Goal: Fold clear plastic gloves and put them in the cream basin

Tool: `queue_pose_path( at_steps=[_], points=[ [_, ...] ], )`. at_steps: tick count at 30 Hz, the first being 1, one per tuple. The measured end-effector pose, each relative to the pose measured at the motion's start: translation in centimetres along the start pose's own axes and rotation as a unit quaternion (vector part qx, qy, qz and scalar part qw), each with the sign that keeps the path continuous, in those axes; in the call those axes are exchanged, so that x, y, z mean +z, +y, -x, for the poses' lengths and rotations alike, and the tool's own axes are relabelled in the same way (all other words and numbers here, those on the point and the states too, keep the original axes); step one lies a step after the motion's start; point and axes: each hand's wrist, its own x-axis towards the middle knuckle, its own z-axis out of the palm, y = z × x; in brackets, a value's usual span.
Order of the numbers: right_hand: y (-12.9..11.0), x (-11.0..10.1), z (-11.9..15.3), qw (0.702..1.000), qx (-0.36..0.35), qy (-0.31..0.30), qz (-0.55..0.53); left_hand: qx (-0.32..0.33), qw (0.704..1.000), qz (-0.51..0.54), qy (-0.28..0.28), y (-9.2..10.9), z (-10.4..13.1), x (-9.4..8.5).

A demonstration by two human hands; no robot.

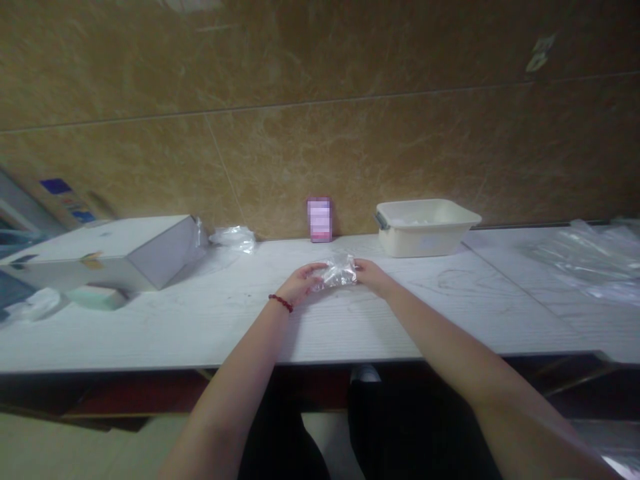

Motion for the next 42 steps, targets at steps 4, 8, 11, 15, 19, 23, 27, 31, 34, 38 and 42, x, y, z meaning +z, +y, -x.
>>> queue_pose_path(
  at_steps=[4,8,11,15,19,23,27,31,34,38,42],
  points=[
    [0.0,-0.1,0.0,1.000,-0.009,0.022,0.005,0.000,0.999,-0.037,0.011,-0.1,-0.1,0.0],
    [-0.1,0.0,-0.1,0.999,-0.009,0.033,0.012,-0.013,0.999,-0.037,0.010,-0.1,0.0,-0.2],
    [-0.2,0.0,-0.1,0.999,0.014,0.046,0.015,-0.051,0.999,-0.010,0.000,-0.1,0.1,-0.4],
    [-0.6,-0.1,0.2,0.994,0.086,0.036,0.065,-0.106,0.994,0.011,0.017,-0.3,0.0,-0.6],
    [-0.8,-0.1,0.5,0.984,0.105,0.029,0.139,-0.137,0.990,0.005,0.037,-0.3,-0.1,-0.4],
    [-0.6,0.0,0.6,0.975,0.120,0.046,0.179,-0.145,0.986,-0.065,0.047,-0.4,-0.1,-0.1],
    [-0.4,-0.6,0.6,0.956,0.126,0.082,0.250,-0.153,0.974,-0.156,0.063,-0.3,-0.1,0.2],
    [-1.2,-1.3,0.5,0.911,0.025,0.183,0.368,-0.143,0.967,-0.204,0.059,-0.5,-0.2,0.2],
    [-2.0,0.0,0.8,0.903,-0.113,0.180,0.373,-0.143,0.964,-0.213,0.064,-0.9,-0.3,0.2],
    [-1.7,3.8,1.6,0.901,-0.176,-0.002,0.396,-0.120,0.976,-0.178,0.037,-1.4,-0.5,0.0],
    [-0.3,6.0,2.0,0.864,-0.142,-0.065,0.479,-0.104,0.976,-0.193,0.003,-1.4,-0.5,-0.2]
  ],
)
